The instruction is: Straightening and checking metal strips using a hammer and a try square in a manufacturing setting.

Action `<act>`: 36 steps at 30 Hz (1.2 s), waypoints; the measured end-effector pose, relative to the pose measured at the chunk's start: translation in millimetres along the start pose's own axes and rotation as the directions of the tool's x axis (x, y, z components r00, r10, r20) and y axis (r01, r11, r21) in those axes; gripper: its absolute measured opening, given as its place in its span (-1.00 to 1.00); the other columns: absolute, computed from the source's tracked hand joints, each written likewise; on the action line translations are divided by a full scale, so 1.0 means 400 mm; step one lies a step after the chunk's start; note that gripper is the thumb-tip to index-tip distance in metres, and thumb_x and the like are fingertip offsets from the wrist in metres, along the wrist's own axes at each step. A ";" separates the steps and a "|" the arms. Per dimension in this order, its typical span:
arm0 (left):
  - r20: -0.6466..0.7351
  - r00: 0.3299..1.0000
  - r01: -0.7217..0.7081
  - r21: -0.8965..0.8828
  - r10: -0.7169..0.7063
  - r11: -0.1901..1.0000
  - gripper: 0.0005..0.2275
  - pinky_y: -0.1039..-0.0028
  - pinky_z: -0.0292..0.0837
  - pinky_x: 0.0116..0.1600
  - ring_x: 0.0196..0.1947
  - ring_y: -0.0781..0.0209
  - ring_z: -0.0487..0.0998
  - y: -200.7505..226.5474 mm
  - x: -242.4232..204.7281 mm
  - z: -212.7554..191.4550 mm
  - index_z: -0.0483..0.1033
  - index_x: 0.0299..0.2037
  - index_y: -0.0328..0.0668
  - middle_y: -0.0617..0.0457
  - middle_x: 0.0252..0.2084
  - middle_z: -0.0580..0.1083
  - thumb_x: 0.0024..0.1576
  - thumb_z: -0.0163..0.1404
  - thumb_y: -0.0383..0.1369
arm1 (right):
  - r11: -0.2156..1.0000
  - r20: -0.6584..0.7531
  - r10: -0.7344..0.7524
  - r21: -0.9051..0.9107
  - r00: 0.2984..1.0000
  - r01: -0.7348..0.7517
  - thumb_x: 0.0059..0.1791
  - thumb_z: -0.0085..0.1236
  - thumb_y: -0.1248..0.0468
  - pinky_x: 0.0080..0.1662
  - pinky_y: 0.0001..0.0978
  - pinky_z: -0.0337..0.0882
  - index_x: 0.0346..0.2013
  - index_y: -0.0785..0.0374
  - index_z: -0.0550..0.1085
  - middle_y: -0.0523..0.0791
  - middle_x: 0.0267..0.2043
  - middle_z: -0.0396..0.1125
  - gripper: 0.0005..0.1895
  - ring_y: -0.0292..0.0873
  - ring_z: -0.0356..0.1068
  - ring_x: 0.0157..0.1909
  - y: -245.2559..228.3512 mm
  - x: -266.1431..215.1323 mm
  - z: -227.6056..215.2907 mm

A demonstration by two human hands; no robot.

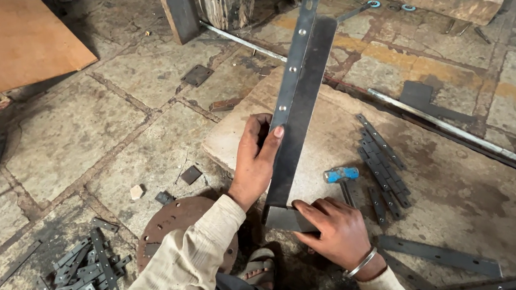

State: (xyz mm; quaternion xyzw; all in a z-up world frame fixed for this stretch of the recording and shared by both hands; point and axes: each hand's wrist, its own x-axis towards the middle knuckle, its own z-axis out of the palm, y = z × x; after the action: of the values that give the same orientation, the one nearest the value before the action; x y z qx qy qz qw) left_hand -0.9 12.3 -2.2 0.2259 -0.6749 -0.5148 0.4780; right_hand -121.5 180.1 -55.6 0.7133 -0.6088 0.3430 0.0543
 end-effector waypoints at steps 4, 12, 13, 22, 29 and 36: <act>-0.004 1.000 0.007 0.009 -0.007 1.000 -0.80 0.55 0.31 -0.12 -0.25 0.40 0.31 -0.001 0.002 0.002 0.37 -0.02 -0.33 0.13 -0.27 0.35 0.33 -0.03 -0.32 | 1.000 -0.002 0.007 0.006 1.000 -0.007 -0.30 0.45 0.11 -0.30 -0.18 0.44 0.00 0.10 0.55 -0.14 -0.41 0.39 -0.41 -0.08 0.43 -0.33 0.001 -0.001 -0.002; 0.001 1.000 0.018 -0.002 -0.018 1.000 -0.77 0.54 0.27 -0.14 -0.27 0.40 0.25 -0.008 0.008 0.002 0.37 -0.05 -0.33 0.14 -0.28 0.30 0.37 -0.08 -0.26 | 1.000 -0.030 -0.006 -0.008 1.000 0.006 -0.29 0.43 0.11 -0.32 -0.19 0.44 -0.01 0.10 0.56 -0.14 -0.39 0.41 -0.44 -0.08 0.43 -0.34 0.010 -0.001 0.006; -0.003 0.999 0.039 -0.014 -0.040 0.999 -0.75 0.53 0.23 -0.18 -0.30 0.38 0.20 -0.014 0.008 0.001 0.38 -0.06 -0.33 0.14 -0.30 0.25 0.40 -0.11 -0.23 | 1.000 -0.036 -0.008 -0.008 0.999 0.008 -0.27 0.43 0.11 -0.33 -0.21 0.45 0.00 0.10 0.56 -0.14 -0.38 0.42 -0.45 -0.08 0.44 -0.35 0.011 0.000 0.006; -0.032 0.999 -0.002 -0.147 -0.003 0.989 -0.77 0.55 0.37 -0.12 -0.27 0.40 0.38 -0.049 0.010 0.009 0.38 -0.04 -0.35 0.12 -0.27 0.38 0.39 -0.11 -0.27 | 0.997 -0.085 -0.030 -0.077 0.996 0.024 -0.26 0.45 0.06 -0.34 -0.22 0.47 0.01 0.13 0.57 -0.09 -0.32 0.45 -0.43 -0.08 0.46 -0.38 0.049 -0.017 0.029; -0.047 0.988 0.125 -0.341 -0.150 0.932 -0.78 0.52 0.38 -0.18 -0.31 0.34 0.51 -0.041 0.004 0.024 0.37 -0.02 -0.35 0.07 -0.30 0.43 0.37 -0.11 -0.29 | 0.980 -0.142 0.145 -0.114 0.979 -0.162 -0.14 0.44 -0.03 -0.25 -0.26 0.51 0.00 0.15 0.55 -0.02 -0.15 0.53 -0.47 -0.06 0.52 -0.30 0.225 -0.063 0.110; 0.038 0.913 0.363 -0.533 -0.407 0.764 -0.80 0.46 0.37 -0.31 -0.43 0.29 0.42 0.026 -0.016 0.068 0.35 -0.01 -0.26 -0.04 -0.26 0.56 0.31 -0.09 -0.30 | 0.572 0.080 0.813 -0.291 0.576 -0.767 -0.17 0.29 -0.25 -0.08 0.09 0.47 0.12 0.05 0.56 0.11 -0.15 0.52 -0.32 0.23 0.51 -0.09 0.501 -0.218 0.254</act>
State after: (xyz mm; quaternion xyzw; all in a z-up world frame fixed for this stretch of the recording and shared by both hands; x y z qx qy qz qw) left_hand -20.1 34.2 4.4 0.2394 -0.4260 -0.7580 0.4320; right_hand -262.1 151.7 -249.4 0.3843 -0.9004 0.1841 -0.0882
